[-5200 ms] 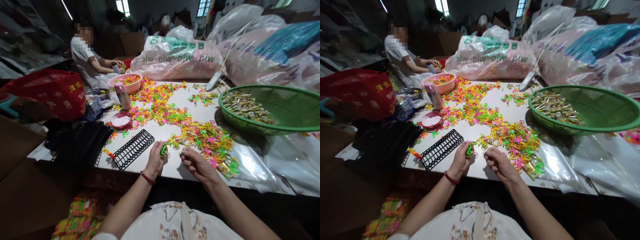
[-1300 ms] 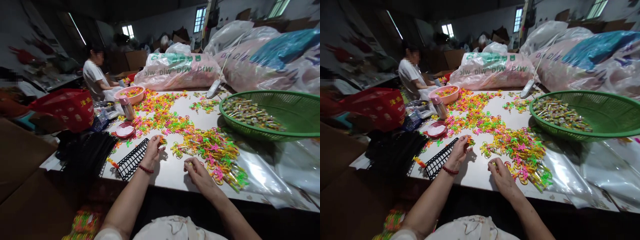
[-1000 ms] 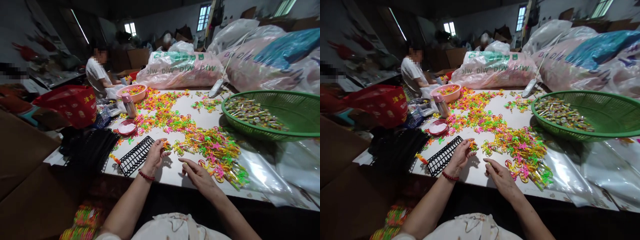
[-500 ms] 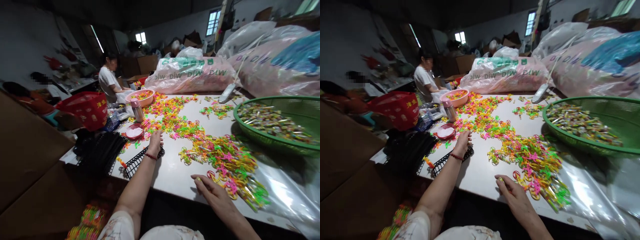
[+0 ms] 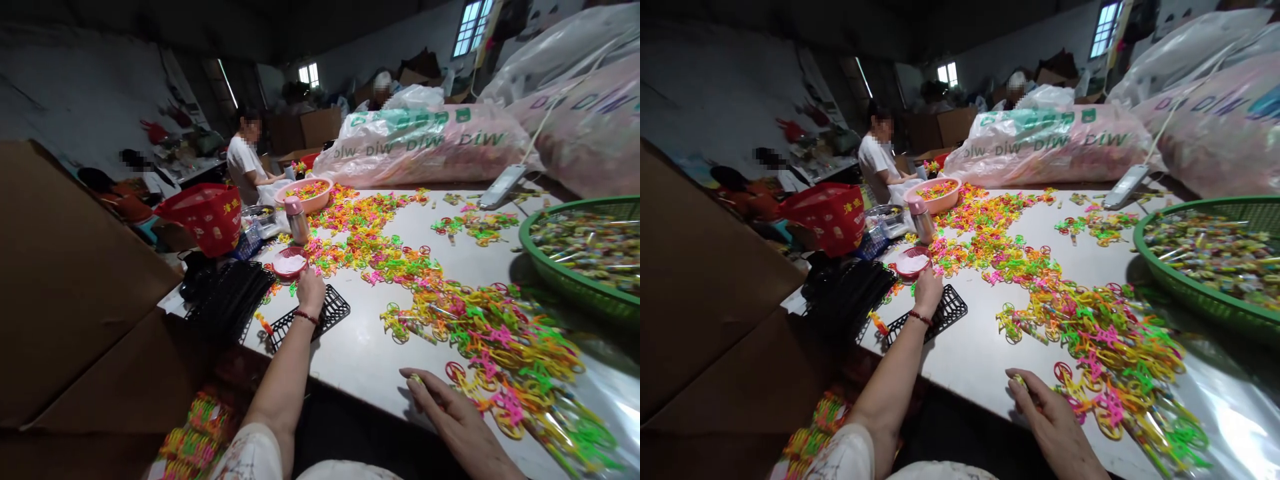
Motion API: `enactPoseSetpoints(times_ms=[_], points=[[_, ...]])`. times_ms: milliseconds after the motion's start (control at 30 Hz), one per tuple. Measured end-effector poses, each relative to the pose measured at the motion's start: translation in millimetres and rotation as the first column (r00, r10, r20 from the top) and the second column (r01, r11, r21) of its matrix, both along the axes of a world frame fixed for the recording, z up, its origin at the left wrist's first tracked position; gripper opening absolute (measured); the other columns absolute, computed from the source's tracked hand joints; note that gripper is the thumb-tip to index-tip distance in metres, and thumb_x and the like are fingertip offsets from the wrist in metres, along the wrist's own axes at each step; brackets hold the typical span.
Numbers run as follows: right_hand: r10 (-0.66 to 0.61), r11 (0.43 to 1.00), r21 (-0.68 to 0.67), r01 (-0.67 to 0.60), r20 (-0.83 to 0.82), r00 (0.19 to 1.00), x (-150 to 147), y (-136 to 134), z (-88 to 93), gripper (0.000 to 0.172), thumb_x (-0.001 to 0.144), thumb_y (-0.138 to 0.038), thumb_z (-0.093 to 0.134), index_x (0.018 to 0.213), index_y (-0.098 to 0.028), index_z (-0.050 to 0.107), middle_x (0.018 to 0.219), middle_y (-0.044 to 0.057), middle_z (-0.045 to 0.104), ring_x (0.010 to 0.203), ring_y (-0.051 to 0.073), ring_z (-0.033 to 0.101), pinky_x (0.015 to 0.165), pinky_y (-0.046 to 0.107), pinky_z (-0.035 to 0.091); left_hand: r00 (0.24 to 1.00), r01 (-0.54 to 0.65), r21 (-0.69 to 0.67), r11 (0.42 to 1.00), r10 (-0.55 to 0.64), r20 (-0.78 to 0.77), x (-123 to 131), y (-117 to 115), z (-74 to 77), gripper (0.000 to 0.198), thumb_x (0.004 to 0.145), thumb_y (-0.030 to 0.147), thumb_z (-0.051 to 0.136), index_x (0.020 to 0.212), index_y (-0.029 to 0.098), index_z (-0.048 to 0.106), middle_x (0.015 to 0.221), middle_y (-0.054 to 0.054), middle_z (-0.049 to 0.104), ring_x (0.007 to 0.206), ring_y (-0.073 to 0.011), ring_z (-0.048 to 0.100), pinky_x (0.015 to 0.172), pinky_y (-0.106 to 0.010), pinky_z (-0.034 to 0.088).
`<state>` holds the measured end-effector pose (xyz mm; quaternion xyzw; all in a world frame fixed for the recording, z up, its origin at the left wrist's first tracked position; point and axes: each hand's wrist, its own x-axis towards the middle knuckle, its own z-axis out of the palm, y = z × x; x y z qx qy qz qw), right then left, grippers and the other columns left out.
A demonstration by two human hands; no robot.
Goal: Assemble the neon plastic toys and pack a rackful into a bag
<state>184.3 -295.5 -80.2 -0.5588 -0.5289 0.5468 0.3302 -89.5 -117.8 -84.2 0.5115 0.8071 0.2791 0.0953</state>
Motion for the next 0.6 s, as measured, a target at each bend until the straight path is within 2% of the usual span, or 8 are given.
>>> enactPoseSetpoints(times_ms=[167,333,400,467,533,600], points=[[-0.006,1.000,-0.029,0.005,-0.019,1.000,1.0,-2.6,-10.3,0.050,0.078,-0.063,0.062,0.108,-0.025,0.073,0.084,0.005,0.069,0.075,0.020,0.063,0.072,0.029,0.059,0.985,-0.109,-0.083,0.991,0.097,-0.141,-28.0,6.8,2.2,0.022,0.084,0.018,0.053,0.100,0.011,0.066,0.112,-0.024,0.061,0.111,-0.0349,0.055,0.090,-0.042,0.039],[0.011,0.994,-0.107,-0.025,-0.129,0.992,-6.3,-4.4,-13.0,0.050,0.077,-0.063,0.065,0.105,-0.023,0.072,0.088,0.005,0.067,0.082,0.021,0.065,0.081,0.031,0.058,0.955,-0.172,-0.041,0.984,0.156,-0.252,-24.6,-0.1,-0.1,0.028,0.083,0.023,0.055,0.107,0.011,0.065,0.119,-0.023,0.056,0.119,-0.0385,0.045,0.097,-0.050,0.031],[-0.004,0.994,-0.112,-0.013,-0.149,0.989,-10.0,-5.3,-13.2,0.050,0.076,-0.063,0.065,0.105,-0.022,0.072,0.085,0.004,0.067,0.080,0.020,0.064,0.081,0.032,0.058,0.949,-0.147,0.002,0.989,0.142,-0.280,-18.2,0.7,0.2,0.030,0.085,0.027,0.054,0.110,0.013,0.064,0.120,-0.020,0.055,0.119,-0.0365,0.043,0.099,-0.048,0.030],[-0.021,0.996,-0.091,0.009,-0.131,0.991,-12.1,-6.3,-13.2,0.051,0.077,-0.063,0.064,0.105,-0.022,0.072,0.081,0.004,0.066,0.077,0.020,0.063,0.078,0.032,0.058,0.959,-0.073,0.012,0.997,0.074,-0.273,-12.8,6.2,0.3,0.030,0.086,0.028,0.054,0.111,0.016,0.063,0.120,-0.018,0.055,0.119,-0.0337,0.043,0.100,-0.045,0.031],[0.001,0.998,-0.061,-0.006,-0.081,0.997,-11.9,-6.8,-12.9,0.051,0.078,-0.063,0.062,0.107,-0.022,0.071,0.082,0.004,0.066,0.079,0.021,0.063,0.078,0.031,0.057,0.973,-0.007,-0.017,1.000,0.003,-0.231,-9.3,15.8,-1.0,0.029,0.085,0.029,0.056,0.109,0.015,0.065,0.120,-0.017,0.055,0.119,-0.0328,0.043,0.100,-0.043,0.032],[0.047,0.998,-0.032,-0.048,-0.027,0.999,-9.6,-6.9,-12.4,0.052,0.080,-0.063,0.060,0.109,-0.021,0.070,0.085,0.005,0.067,0.082,0.022,0.064,0.077,0.031,0.056,0.983,0.005,-0.053,0.999,-0.015,-0.184,-7.3,26.7,-3.6,0.026,0.084,0.028,0.058,0.103,0.014,0.067,0.117,-0.019,0.057,0.117,-0.0337,0.045,0.099,-0.043,0.033]])
